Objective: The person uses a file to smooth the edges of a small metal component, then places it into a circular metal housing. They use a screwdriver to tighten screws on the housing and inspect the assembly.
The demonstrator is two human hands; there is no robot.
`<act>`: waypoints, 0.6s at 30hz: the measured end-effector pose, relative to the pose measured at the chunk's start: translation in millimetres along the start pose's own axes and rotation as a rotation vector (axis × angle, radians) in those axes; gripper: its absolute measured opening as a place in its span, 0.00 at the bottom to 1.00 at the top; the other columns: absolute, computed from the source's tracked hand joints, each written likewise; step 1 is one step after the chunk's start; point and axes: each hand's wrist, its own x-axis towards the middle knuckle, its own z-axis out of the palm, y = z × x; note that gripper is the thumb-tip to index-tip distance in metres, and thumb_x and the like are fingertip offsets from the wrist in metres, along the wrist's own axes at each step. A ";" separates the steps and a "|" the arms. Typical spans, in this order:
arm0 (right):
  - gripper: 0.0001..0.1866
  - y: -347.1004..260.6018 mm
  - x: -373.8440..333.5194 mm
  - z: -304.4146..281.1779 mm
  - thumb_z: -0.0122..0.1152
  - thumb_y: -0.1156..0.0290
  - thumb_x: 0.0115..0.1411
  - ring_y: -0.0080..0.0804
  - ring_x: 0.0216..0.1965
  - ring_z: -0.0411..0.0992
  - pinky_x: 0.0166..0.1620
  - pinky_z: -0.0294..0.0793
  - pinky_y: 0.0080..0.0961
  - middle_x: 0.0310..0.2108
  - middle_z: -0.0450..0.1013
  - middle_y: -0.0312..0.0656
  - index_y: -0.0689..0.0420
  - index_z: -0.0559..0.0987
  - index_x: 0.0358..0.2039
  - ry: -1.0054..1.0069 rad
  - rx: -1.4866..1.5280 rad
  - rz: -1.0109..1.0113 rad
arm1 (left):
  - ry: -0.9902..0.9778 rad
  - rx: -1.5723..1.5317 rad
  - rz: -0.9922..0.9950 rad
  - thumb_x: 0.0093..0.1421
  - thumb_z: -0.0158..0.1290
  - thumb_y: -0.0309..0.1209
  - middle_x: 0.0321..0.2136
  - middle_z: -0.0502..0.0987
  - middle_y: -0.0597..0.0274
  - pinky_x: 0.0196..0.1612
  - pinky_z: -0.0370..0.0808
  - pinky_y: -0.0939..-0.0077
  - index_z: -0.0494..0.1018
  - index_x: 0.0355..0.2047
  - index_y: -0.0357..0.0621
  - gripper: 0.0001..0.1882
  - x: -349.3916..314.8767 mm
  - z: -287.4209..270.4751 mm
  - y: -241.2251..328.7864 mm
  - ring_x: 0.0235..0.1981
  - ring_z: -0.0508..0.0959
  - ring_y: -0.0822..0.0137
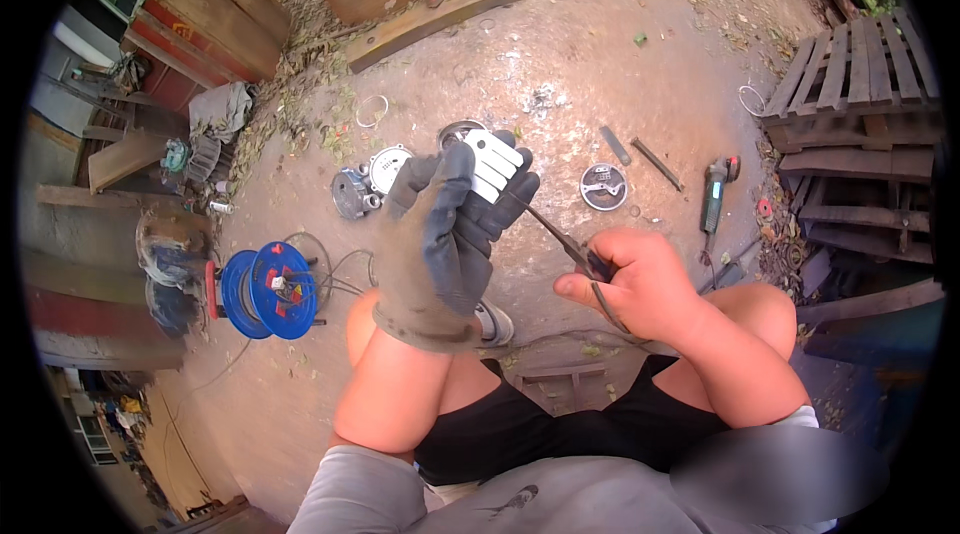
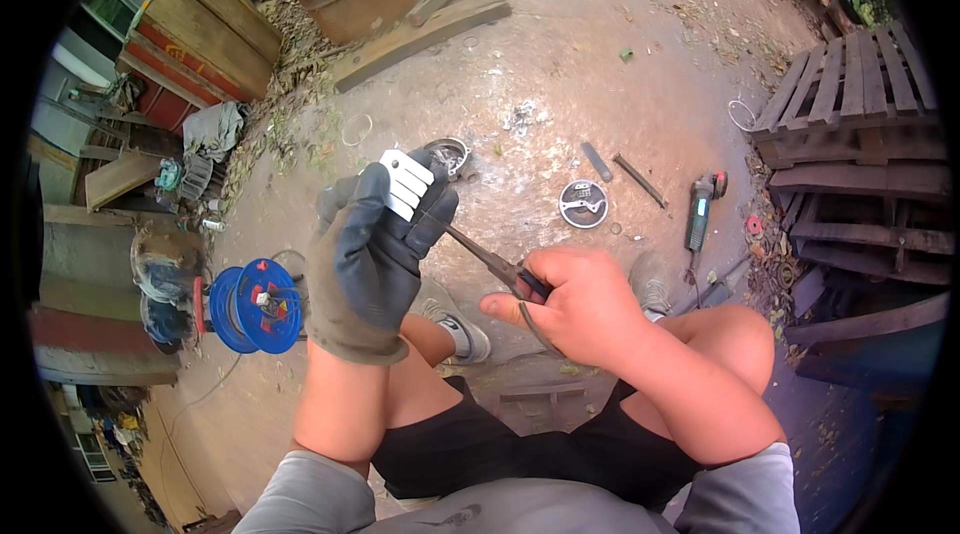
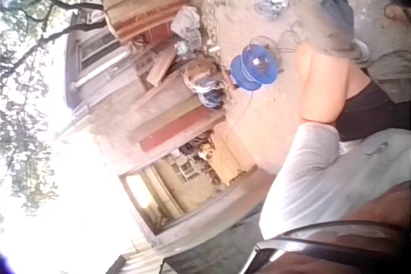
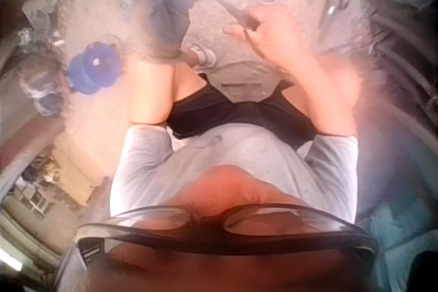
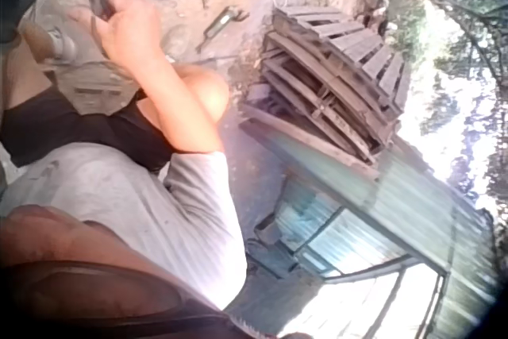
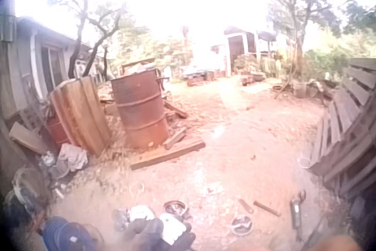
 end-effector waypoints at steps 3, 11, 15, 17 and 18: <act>0.28 1.9 -2.8 1.1 0.79 0.52 0.64 0.29 0.23 0.66 0.28 0.68 0.33 0.19 0.67 0.39 0.62 0.76 0.24 -0.146 0.133 0.107 | 0.003 0.075 -0.086 0.77 0.52 0.28 0.54 0.82 0.40 0.58 0.89 0.45 0.75 0.53 0.32 0.11 4.5 -2.1 11.2 0.54 0.87 0.45; 0.29 -6.9 -6.3 0.7 0.77 0.52 0.68 0.14 0.22 0.61 0.24 0.61 0.24 0.17 0.65 0.27 0.57 0.73 0.21 -0.337 0.306 0.384 | 0.059 0.257 -0.231 0.74 0.58 0.31 0.47 0.86 0.41 0.47 0.92 0.56 0.76 0.47 0.31 0.12 9.1 -3.9 7.3 0.47 0.89 0.50; 0.29 -10.8 -4.3 0.6 0.77 0.52 0.69 0.12 0.21 0.61 0.22 0.59 0.22 0.15 0.64 0.26 0.56 0.72 0.20 -0.346 0.349 0.416 | 0.040 0.260 -0.232 0.74 0.58 0.30 0.47 0.86 0.41 0.46 0.92 0.57 0.76 0.51 0.29 0.14 10.4 -9.4 3.6 0.46 0.89 0.50; 0.29 -9.8 -4.1 1.4 0.77 0.52 0.68 0.12 0.20 0.61 0.22 0.59 0.22 0.15 0.64 0.26 0.55 0.72 0.20 -0.337 0.356 0.407 | 0.029 0.258 -0.217 0.73 0.58 0.30 0.47 0.86 0.41 0.46 0.92 0.57 0.75 0.52 0.28 0.16 10.5 -9.7 3.1 0.46 0.89 0.50; 0.29 -9.4 -4.0 1.7 0.77 0.52 0.68 0.12 0.20 0.61 0.22 0.59 0.22 0.15 0.65 0.26 0.55 0.72 0.20 -0.335 0.361 0.408 | 0.028 0.259 -0.208 0.73 0.59 0.30 0.46 0.86 0.41 0.46 0.92 0.57 0.75 0.53 0.27 0.16 10.5 -9.4 3.0 0.46 0.89 0.50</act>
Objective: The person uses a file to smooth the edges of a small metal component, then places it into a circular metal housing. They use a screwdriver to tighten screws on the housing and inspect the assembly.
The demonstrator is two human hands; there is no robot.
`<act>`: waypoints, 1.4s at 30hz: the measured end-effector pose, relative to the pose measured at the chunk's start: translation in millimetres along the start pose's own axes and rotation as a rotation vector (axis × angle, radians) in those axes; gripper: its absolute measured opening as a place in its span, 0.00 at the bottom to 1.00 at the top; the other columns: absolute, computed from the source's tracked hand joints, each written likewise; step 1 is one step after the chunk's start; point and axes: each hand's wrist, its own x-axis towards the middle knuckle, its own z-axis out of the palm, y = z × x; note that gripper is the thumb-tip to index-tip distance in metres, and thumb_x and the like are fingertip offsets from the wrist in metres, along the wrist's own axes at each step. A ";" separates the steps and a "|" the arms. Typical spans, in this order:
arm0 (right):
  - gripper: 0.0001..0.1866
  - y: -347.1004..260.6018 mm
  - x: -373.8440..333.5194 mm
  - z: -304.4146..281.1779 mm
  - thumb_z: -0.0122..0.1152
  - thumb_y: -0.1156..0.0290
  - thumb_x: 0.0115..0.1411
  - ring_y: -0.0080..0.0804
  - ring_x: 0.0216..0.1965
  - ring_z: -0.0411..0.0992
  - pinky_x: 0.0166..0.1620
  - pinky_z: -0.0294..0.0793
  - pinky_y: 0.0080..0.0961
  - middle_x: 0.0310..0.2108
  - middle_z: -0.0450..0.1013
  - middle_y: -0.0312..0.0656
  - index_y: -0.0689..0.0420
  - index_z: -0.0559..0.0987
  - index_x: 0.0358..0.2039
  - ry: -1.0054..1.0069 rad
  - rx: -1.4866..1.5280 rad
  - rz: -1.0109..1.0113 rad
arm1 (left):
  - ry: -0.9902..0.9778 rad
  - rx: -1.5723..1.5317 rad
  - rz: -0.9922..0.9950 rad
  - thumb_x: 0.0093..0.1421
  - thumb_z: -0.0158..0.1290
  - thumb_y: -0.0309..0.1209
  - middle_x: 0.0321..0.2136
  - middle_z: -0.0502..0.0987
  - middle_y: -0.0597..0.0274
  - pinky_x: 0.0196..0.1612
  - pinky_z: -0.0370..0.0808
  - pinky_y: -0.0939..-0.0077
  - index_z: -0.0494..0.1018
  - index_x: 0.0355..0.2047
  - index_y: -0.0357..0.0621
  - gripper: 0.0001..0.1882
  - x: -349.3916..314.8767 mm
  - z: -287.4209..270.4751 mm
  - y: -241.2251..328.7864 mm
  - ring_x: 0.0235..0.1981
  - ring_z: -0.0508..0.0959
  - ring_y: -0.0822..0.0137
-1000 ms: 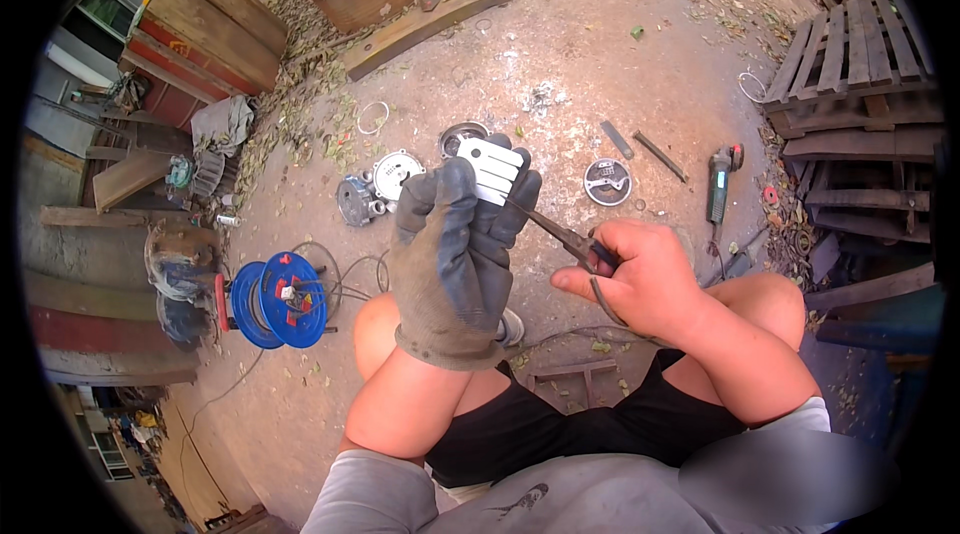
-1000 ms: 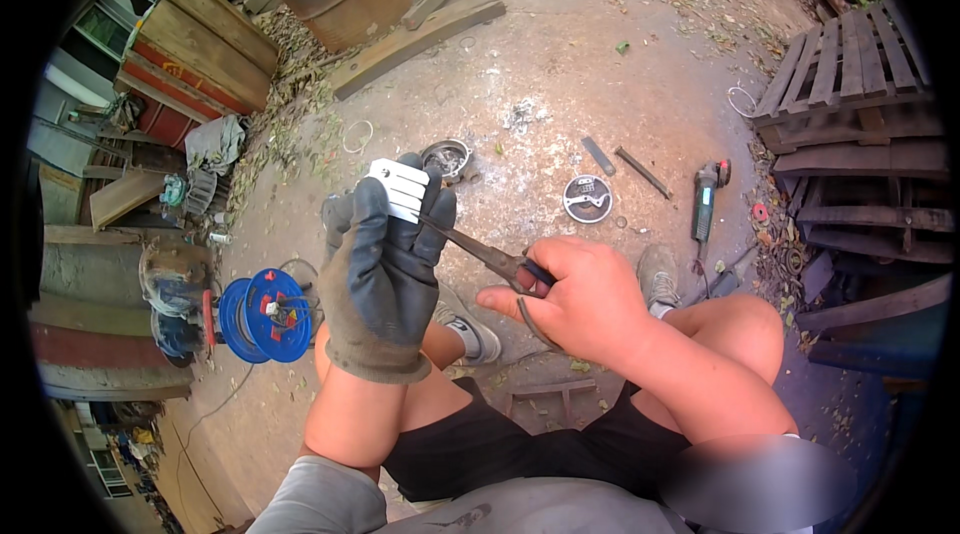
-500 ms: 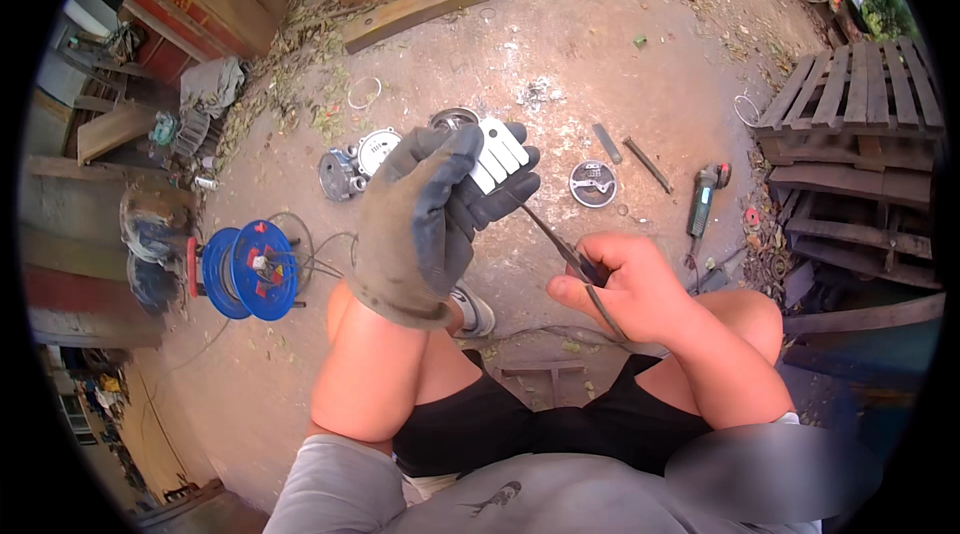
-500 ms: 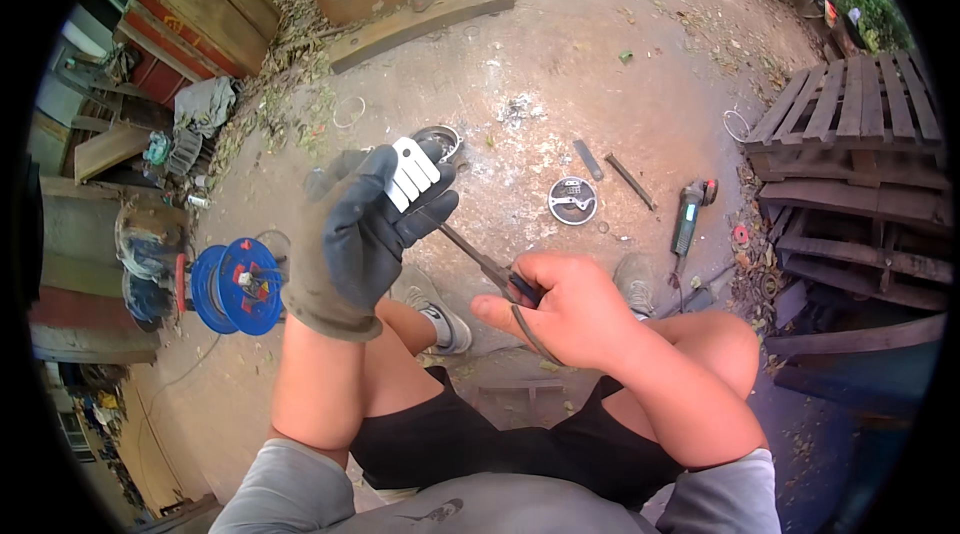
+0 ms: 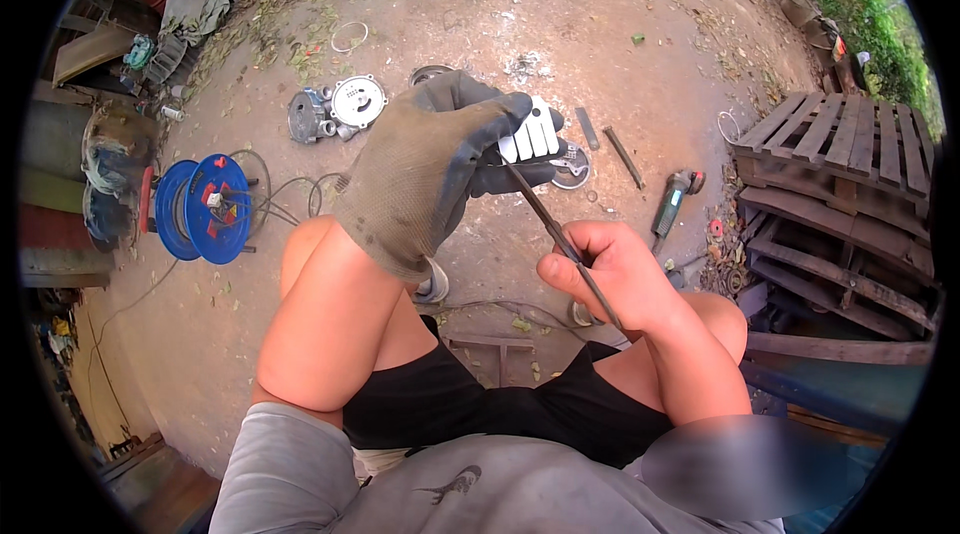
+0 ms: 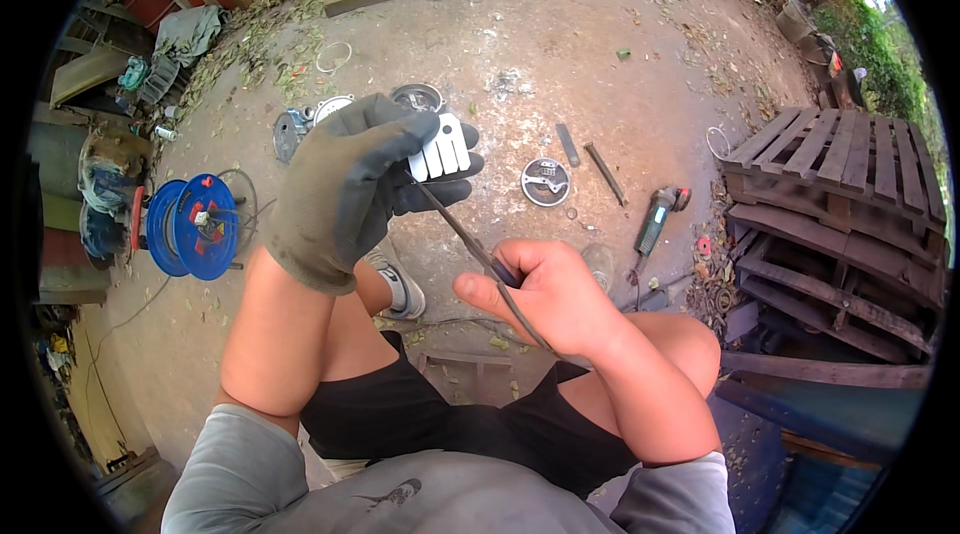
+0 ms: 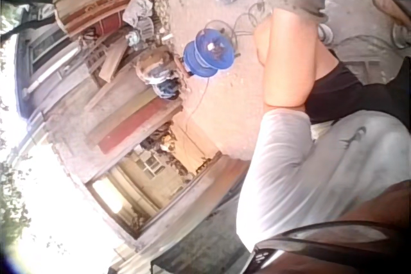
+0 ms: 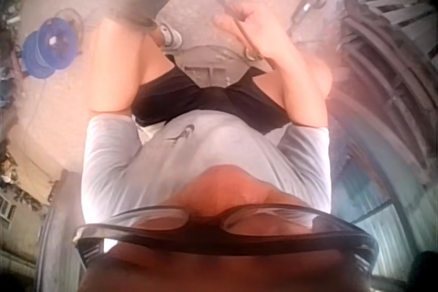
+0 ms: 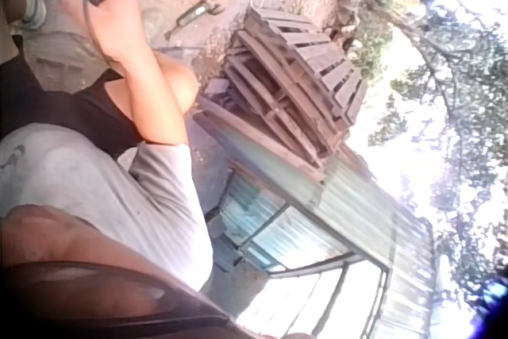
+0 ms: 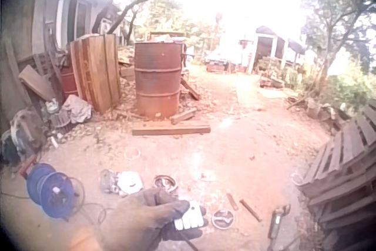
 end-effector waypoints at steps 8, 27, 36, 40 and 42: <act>0.29 -2.3 0.4 1.1 0.78 0.53 0.68 0.12 0.20 0.61 0.21 0.58 0.21 0.15 0.64 0.25 0.55 0.72 0.20 -0.005 0.035 0.020 | -0.004 0.061 0.015 0.73 0.59 0.30 0.45 0.86 0.42 0.47 0.92 0.56 0.75 0.53 0.28 0.16 -1.8 0.6 2.0 0.46 0.89 0.50; 0.30 2.8 -2.8 -6.3 0.77 0.52 0.69 0.11 0.21 0.59 0.22 0.56 0.21 0.16 0.63 0.23 0.54 0.71 0.19 0.012 0.072 0.001 | 0.026 0.002 0.050 0.72 0.61 0.30 0.46 0.86 0.41 0.50 0.90 0.50 0.77 0.38 0.36 0.09 0.1 -5.3 8.0 0.46 0.89 0.48; 0.30 -0.5 -3.2 -7.0 0.79 0.52 0.67 0.11 0.21 0.60 0.22 0.56 0.21 0.16 0.63 0.24 0.55 0.72 0.18 0.017 0.056 0.015 | 0.012 0.012 0.038 0.72 0.61 0.29 0.45 0.86 0.40 0.49 0.91 0.52 0.77 0.39 0.36 0.08 0.3 -4.1 6.0 0.45 0.89 0.48; 0.31 1.4 -3.8 -8.4 0.79 0.53 0.67 0.11 0.21 0.58 0.22 0.55 0.22 0.15 0.62 0.24 0.54 0.71 0.17 0.010 0.056 0.006 | 0.029 0.020 0.023 0.71 0.61 0.29 0.45 0.86 0.40 0.50 0.90 0.51 0.77 0.39 0.37 0.07 0.1 -3.5 6.7 0.46 0.89 0.48; 0.31 3.7 -2.9 -8.8 0.79 0.53 0.67 0.11 0.21 0.57 0.22 0.54 0.22 0.15 0.61 0.23 0.54 0.70 0.17 0.008 0.058 -0.014 | 0.024 -0.002 0.040 0.71 0.61 0.29 0.47 0.86 0.41 0.50 0.90 0.50 0.77 0.39 0.37 0.07 0.4 -4.3 7.3 0.47 0.89 0.47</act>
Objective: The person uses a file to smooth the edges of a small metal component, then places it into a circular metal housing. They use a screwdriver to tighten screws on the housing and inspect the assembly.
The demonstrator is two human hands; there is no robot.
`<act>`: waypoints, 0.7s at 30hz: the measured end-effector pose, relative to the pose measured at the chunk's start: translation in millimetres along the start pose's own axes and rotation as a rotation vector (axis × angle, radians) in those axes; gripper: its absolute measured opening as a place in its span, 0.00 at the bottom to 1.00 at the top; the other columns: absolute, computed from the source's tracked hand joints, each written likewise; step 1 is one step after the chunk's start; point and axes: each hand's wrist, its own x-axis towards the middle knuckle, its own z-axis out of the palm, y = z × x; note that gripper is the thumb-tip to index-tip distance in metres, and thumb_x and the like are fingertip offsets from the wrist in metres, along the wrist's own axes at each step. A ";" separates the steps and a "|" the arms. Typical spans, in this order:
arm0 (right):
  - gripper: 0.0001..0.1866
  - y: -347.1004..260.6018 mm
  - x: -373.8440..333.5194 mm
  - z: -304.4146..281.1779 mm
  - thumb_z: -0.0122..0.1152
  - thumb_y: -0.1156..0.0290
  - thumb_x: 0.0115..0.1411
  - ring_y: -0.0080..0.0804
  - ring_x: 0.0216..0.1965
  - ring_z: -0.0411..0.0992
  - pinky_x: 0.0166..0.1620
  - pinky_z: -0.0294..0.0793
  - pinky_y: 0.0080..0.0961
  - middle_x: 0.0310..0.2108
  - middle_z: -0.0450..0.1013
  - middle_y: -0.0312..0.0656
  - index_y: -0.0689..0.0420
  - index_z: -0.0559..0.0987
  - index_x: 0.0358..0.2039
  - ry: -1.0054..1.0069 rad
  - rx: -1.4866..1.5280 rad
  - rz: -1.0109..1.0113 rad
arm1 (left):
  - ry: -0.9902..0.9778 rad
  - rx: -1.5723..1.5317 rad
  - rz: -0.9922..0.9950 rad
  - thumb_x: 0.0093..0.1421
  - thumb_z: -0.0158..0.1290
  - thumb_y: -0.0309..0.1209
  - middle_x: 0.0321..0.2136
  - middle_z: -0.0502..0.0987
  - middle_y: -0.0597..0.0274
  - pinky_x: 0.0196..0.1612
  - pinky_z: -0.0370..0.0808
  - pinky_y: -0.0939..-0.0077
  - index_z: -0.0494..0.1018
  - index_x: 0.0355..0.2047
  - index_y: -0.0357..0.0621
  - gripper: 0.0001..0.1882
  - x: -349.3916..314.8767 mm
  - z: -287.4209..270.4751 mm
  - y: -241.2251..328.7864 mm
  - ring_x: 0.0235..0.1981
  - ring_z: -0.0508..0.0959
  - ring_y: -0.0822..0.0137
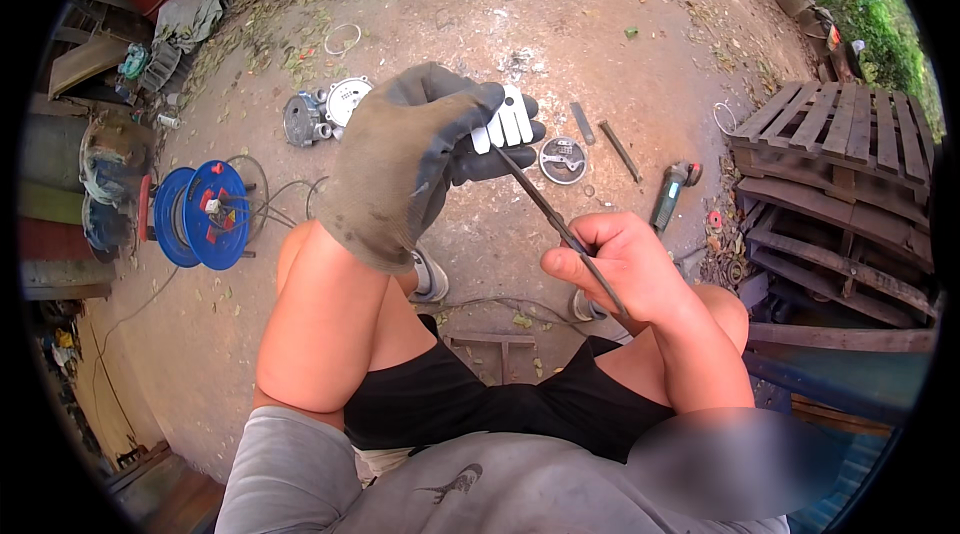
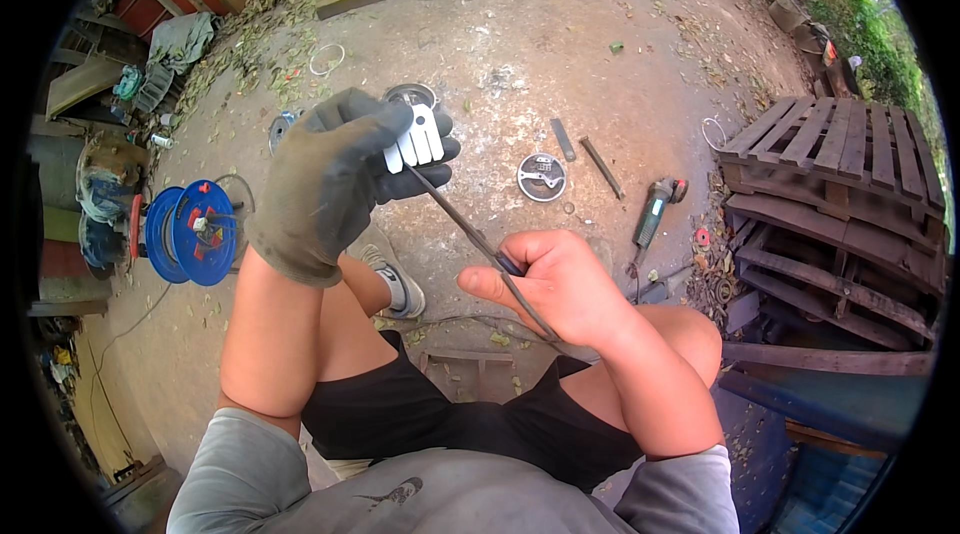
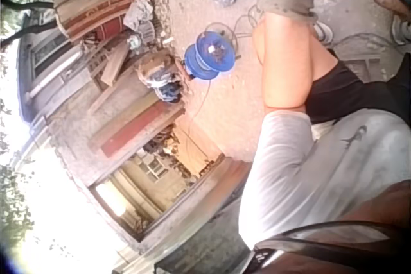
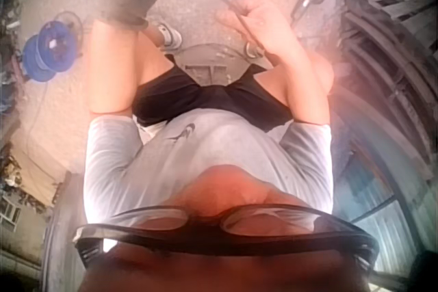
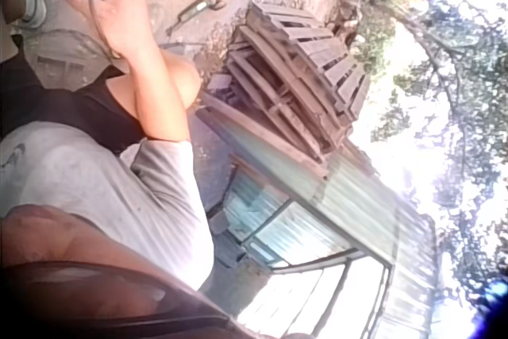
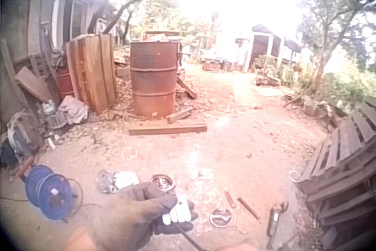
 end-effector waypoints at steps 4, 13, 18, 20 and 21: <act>0.31 1.7 0.6 1.3 0.78 0.53 0.68 0.12 0.22 0.56 0.22 0.53 0.23 0.16 0.61 0.22 0.54 0.70 0.17 -0.002 0.010 -0.020 | 0.033 -0.035 0.032 0.71 0.61 0.29 0.49 0.85 0.41 0.52 0.89 0.48 0.78 0.39 0.37 0.08 1.4 -2.2 5.8 0.48 0.89 0.46; 0.29 6.0 0.0 1.5 0.76 0.51 0.69 0.12 0.23 0.58 0.23 0.55 0.22 0.18 0.62 0.23 0.55 0.72 0.20 0.017 0.035 -0.006 | -0.025 -0.016 0.034 0.71 0.61 0.30 0.49 0.85 0.41 0.53 0.89 0.47 0.78 0.38 0.35 0.09 2.0 -5.4 2.3 0.48 0.89 0.46; 0.30 5.4 0.5 1.8 0.76 0.51 0.69 0.11 0.22 0.58 0.23 0.56 0.22 0.17 0.63 0.23 0.54 0.72 0.19 0.038 0.002 -0.021 | -0.026 -0.007 0.021 0.71 0.61 0.30 0.47 0.85 0.41 0.53 0.89 0.46 0.78 0.38 0.35 0.09 1.5 -1.6 3.8 0.47 0.89 0.46; 0.30 5.1 -0.1 1.3 0.77 0.52 0.69 0.11 0.22 0.58 0.23 0.55 0.22 0.17 0.63 0.23 0.54 0.72 0.19 0.036 0.005 -0.029 | -0.034 -0.014 0.022 0.71 0.61 0.29 0.46 0.85 0.41 0.53 0.89 0.46 0.78 0.38 0.35 0.09 1.4 -0.7 4.6 0.47 0.89 0.46; 0.30 4.3 -0.4 0.5 0.77 0.52 0.69 0.11 0.22 0.58 0.23 0.55 0.23 0.17 0.63 0.23 0.55 0.72 0.19 0.025 0.014 -0.021 | -0.041 -0.020 0.023 0.71 0.61 0.29 0.46 0.85 0.41 0.53 0.89 0.46 0.78 0.38 0.35 0.08 1.7 -1.8 4.0 0.47 0.89 0.46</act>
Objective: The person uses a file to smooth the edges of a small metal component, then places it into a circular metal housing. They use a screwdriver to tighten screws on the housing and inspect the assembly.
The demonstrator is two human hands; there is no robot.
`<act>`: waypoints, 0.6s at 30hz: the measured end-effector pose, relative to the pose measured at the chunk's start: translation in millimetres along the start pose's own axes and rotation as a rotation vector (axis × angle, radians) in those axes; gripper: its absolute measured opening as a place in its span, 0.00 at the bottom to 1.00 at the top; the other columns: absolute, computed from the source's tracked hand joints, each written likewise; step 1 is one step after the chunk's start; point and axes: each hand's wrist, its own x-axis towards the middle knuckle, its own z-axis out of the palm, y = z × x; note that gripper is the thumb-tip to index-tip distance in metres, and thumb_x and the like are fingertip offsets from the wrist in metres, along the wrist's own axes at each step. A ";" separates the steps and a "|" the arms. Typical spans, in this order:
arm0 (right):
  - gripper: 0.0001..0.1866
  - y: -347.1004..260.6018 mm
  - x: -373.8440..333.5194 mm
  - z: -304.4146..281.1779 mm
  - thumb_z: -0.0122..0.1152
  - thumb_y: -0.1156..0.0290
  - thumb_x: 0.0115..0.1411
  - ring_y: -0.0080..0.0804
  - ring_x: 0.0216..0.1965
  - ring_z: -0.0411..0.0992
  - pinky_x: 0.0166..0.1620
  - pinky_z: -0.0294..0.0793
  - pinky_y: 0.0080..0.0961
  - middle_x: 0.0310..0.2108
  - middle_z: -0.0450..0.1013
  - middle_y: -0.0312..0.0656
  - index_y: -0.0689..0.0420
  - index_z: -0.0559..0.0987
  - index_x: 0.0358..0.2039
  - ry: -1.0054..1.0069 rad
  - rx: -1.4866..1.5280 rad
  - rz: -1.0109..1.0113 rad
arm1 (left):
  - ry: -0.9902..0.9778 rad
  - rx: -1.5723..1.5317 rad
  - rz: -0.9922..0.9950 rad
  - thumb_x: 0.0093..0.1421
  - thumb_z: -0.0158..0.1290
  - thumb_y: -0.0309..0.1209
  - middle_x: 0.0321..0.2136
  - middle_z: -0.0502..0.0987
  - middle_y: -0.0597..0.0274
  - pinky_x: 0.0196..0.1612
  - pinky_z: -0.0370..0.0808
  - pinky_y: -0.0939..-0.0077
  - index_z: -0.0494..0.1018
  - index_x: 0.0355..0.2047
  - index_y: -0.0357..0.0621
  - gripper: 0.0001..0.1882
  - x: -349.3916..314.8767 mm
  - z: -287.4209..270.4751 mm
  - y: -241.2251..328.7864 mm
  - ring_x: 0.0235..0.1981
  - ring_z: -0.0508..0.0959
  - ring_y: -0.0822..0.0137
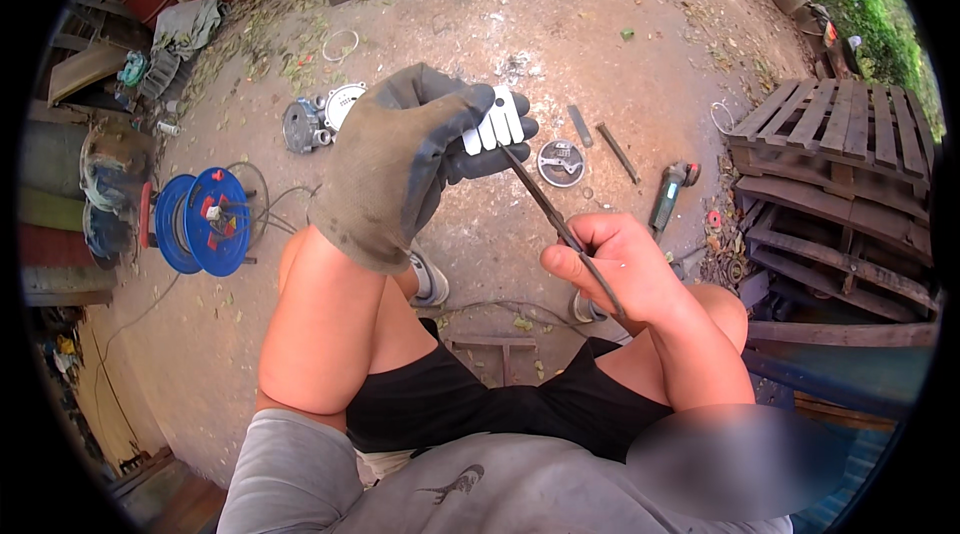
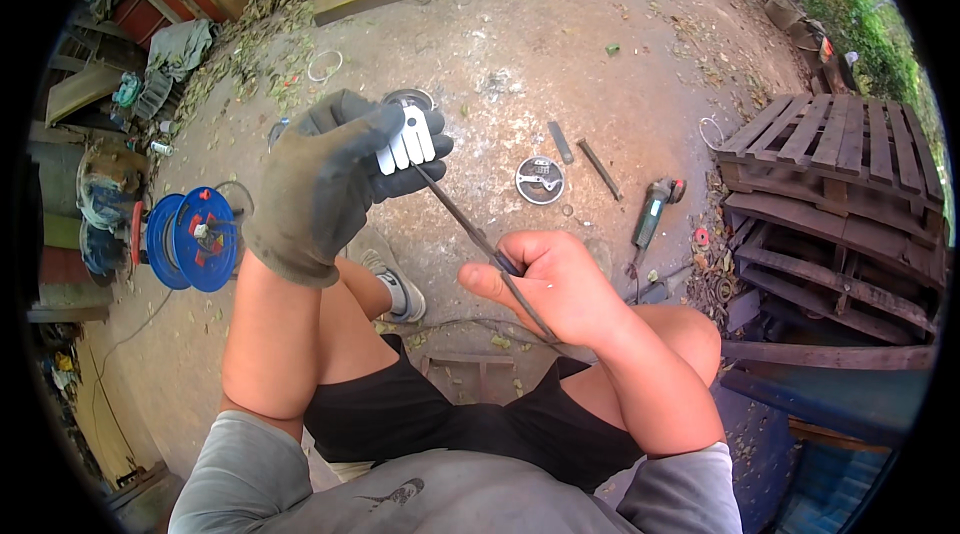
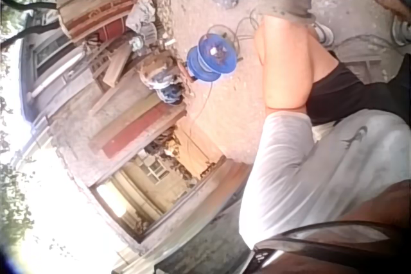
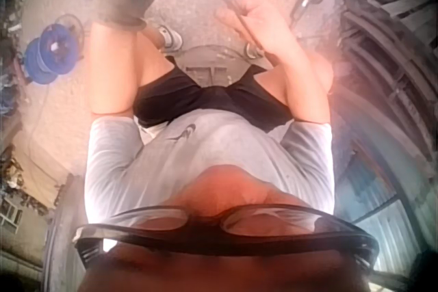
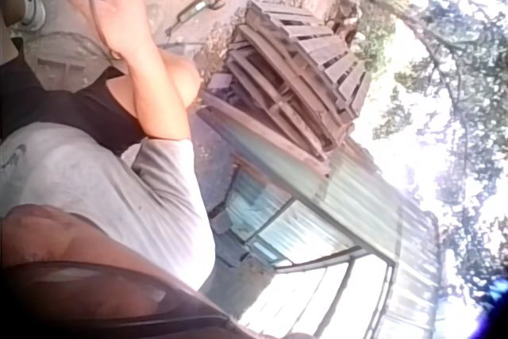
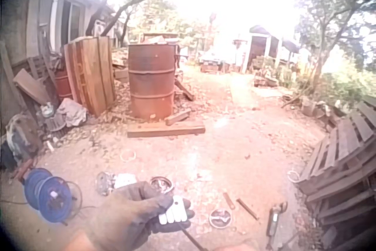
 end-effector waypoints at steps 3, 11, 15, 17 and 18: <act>0.29 -3.4 -0.6 0.1 0.77 0.53 0.69 0.12 0.22 0.58 0.23 0.55 0.23 0.16 0.62 0.23 0.55 0.72 0.19 -0.014 -0.008 -0.005 | -0.011 -0.027 0.001 0.71 0.60 0.29 0.47 0.85 0.40 0.54 0.89 0.45 0.77 0.38 0.36 0.07 -0.8 -1.2 1.1 0.48 0.89 0.45; 0.29 3.6 0.4 1.0 0.76 0.52 0.70 0.12 0.23 0.57 0.23 0.55 0.23 0.18 0.63 0.23 0.55 0.72 0.19 0.015 0.019 -0.051 | 0.003 -0.053 0.018 0.72 0.60 0.29 0.51 0.85 0.38 0.55 0.88 0.45 0.77 0.38 0.37 0.07 -0.8 -3.4 6.7 0.51 0.88 0.43; 0.29 3.8 0.1 0.8 0.76 0.52 0.70 0.12 0.24 0.57 0.24 0.55 0.22 0.18 0.63 0.23 0.55 0.72 0.19 0.018 0.036 -0.034 | -0.014 -0.031 -0.005 0.72 0.60 0.29 0.52 0.85 0.40 0.54 0.88 0.47 0.77 0.40 0.36 0.08 -2.0 -2.9 6.0 0.51 0.88 0.44; 0.29 2.6 -0.1 0.8 0.76 0.52 0.70 0.12 0.24 0.57 0.24 0.55 0.23 0.18 0.63 0.22 0.55 0.72 0.19 0.019 0.035 -0.030 | -0.015 -0.029 -0.007 0.73 0.60 0.30 0.52 0.85 0.40 0.54 0.88 0.47 0.78 0.40 0.36 0.08 -1.6 -3.0 5.1 0.51 0.88 0.44; 0.29 2.0 -0.1 0.9 0.76 0.52 0.70 0.11 0.24 0.57 0.24 0.55 0.23 0.18 0.63 0.22 0.55 0.72 0.19 0.020 0.035 -0.032 | -0.017 -0.028 -0.005 0.73 0.60 0.30 0.52 0.85 0.40 0.54 0.89 0.47 0.78 0.41 0.36 0.08 -1.2 -3.2 4.4 0.51 0.88 0.44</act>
